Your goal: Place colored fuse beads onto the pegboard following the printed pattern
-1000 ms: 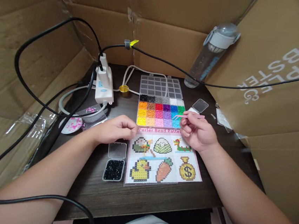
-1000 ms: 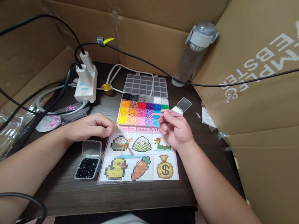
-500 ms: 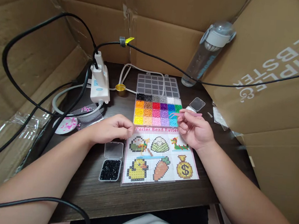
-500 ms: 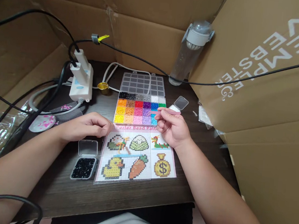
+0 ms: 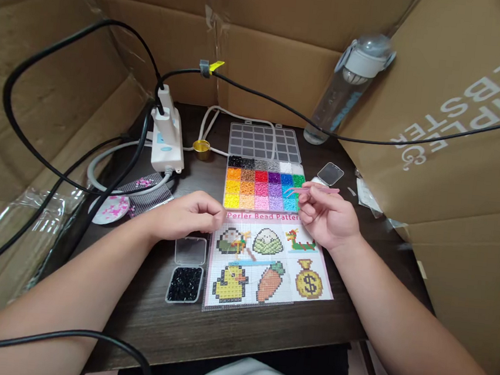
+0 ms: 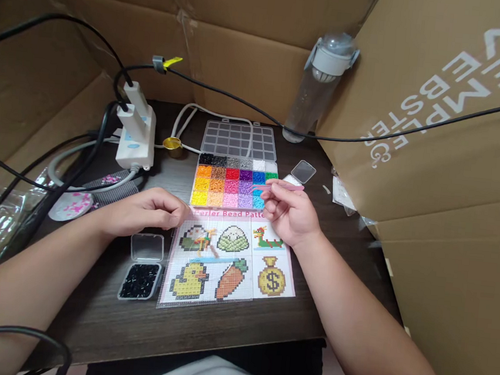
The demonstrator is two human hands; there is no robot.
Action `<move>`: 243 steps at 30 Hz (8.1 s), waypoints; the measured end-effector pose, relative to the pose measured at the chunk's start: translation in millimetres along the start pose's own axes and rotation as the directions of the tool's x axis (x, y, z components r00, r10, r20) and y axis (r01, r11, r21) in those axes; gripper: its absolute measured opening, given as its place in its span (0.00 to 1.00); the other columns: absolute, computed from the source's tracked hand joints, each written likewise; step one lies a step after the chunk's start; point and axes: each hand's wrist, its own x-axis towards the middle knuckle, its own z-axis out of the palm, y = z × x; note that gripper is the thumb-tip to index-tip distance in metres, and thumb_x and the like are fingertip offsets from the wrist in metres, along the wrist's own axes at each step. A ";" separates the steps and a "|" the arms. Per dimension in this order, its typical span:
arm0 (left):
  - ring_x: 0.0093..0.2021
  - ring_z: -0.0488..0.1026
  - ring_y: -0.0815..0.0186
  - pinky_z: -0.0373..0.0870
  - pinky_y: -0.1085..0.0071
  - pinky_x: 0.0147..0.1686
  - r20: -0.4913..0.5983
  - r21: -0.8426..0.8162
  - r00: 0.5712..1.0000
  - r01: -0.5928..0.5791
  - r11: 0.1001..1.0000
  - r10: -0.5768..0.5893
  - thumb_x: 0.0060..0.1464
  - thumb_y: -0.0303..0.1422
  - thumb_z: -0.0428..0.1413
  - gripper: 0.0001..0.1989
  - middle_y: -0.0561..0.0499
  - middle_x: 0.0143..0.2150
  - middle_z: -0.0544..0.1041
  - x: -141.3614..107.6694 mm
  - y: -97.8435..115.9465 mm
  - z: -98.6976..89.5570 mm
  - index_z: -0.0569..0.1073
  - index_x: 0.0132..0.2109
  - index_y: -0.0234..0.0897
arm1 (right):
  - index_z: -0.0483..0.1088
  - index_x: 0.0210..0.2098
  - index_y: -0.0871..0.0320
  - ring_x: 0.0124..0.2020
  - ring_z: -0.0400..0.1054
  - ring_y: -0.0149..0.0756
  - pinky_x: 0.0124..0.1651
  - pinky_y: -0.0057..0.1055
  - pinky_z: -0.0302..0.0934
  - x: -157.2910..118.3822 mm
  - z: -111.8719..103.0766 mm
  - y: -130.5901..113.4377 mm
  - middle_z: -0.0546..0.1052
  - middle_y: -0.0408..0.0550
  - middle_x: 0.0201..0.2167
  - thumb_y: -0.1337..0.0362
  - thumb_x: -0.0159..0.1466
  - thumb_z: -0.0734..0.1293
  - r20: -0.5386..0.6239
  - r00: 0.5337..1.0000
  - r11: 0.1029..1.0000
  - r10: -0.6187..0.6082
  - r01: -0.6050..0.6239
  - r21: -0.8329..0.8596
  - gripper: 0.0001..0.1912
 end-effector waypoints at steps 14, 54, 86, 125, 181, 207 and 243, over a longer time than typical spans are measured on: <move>0.23 0.55 0.71 0.63 0.71 0.28 -0.020 0.022 0.997 -0.079 0.997 0.079 0.51 0.33 0.54 0.16 0.56 0.19 0.59 0.4 -2.8 -0.5 0.62 0.19 0.36 | 0.74 0.30 0.57 0.16 0.61 0.23 0.17 0.22 0.56 0.7 -0.8 -1.3 0.76 0.40 0.21 0.69 0.50 0.73 0.012 1.000 0.999 -0.028 0.028 -0.020 0.07; 0.23 0.55 0.71 0.53 0.71 0.25 -0.001 0.026 0.998 -0.061 0.998 0.061 0.50 0.33 0.53 0.14 0.56 0.19 0.59 0.3 -1.8 0.6 0.61 0.20 0.36 | 0.74 0.31 0.57 0.18 0.70 0.31 0.19 0.29 0.64 -8.1 3.1 8.7 0.78 0.45 0.22 0.65 0.55 0.73 -0.026 0.931 0.889 -0.363 0.338 -0.309 0.05; 0.24 0.53 0.71 0.52 0.72 0.24 0.005 0.033 0.999 -0.054 0.998 0.054 0.53 0.33 0.53 0.16 0.57 0.20 0.56 1.1 -1.5 -0.1 0.61 0.20 0.36 | 0.71 0.32 0.57 0.16 0.70 0.30 0.19 0.28 0.65 -4.8 -2.1 11.9 0.80 0.44 0.23 0.67 0.56 0.73 -0.003 0.948 0.882 -0.318 0.294 -0.368 0.06; 0.24 0.60 0.69 0.57 0.69 0.28 -0.091 -0.018 0.992 -0.087 0.996 0.085 0.62 0.39 0.50 0.22 0.54 0.20 0.64 0.1 -7.6 -4.0 0.64 0.21 0.36 | 0.78 0.35 0.59 0.17 0.70 0.29 0.18 0.27 0.65 -0.5 -9.7 11.1 0.81 0.47 0.25 0.59 0.59 0.74 0.028 0.955 0.918 -0.295 0.291 -0.271 0.10; 0.19 0.46 0.73 0.46 0.72 0.19 -0.273 -0.205 0.962 -0.068 0.976 0.009 0.61 0.42 0.53 0.28 0.57 0.16 0.51 3.2 -11.3 5.5 0.54 0.16 0.37 | 0.76 0.34 0.55 0.18 0.64 0.27 0.19 0.27 0.59 2.2 -9.4 4.1 0.78 0.43 0.26 0.57 0.58 0.73 0.001 0.992 0.976 -0.126 0.124 -0.181 0.09; 0.18 0.46 0.75 0.46 0.73 0.18 -0.264 -0.263 0.964 -0.092 0.960 0.021 0.62 0.42 0.53 0.29 0.58 0.16 0.50 5.3 -12.0 5.7 0.54 0.17 0.37 | 0.74 0.36 0.53 0.17 0.62 0.26 0.19 0.26 0.59 2.6 -9.7 -2.0 0.76 0.40 0.25 0.57 0.61 0.71 0.037 0.994 0.986 -0.102 0.106 -0.127 0.08; 0.19 0.46 0.73 0.44 0.70 0.21 -0.262 -0.157 0.965 -0.049 0.986 0.006 0.62 0.40 0.51 0.27 0.58 0.16 0.52 2.4 -16.2 4.2 0.55 0.17 0.38 | 0.76 0.37 0.56 0.18 0.61 0.23 0.19 0.22 0.58 2.3 -9.5 -3.5 0.76 0.41 0.26 0.65 0.58 0.72 0.021 0.991 0.989 -0.131 0.132 -0.060 0.07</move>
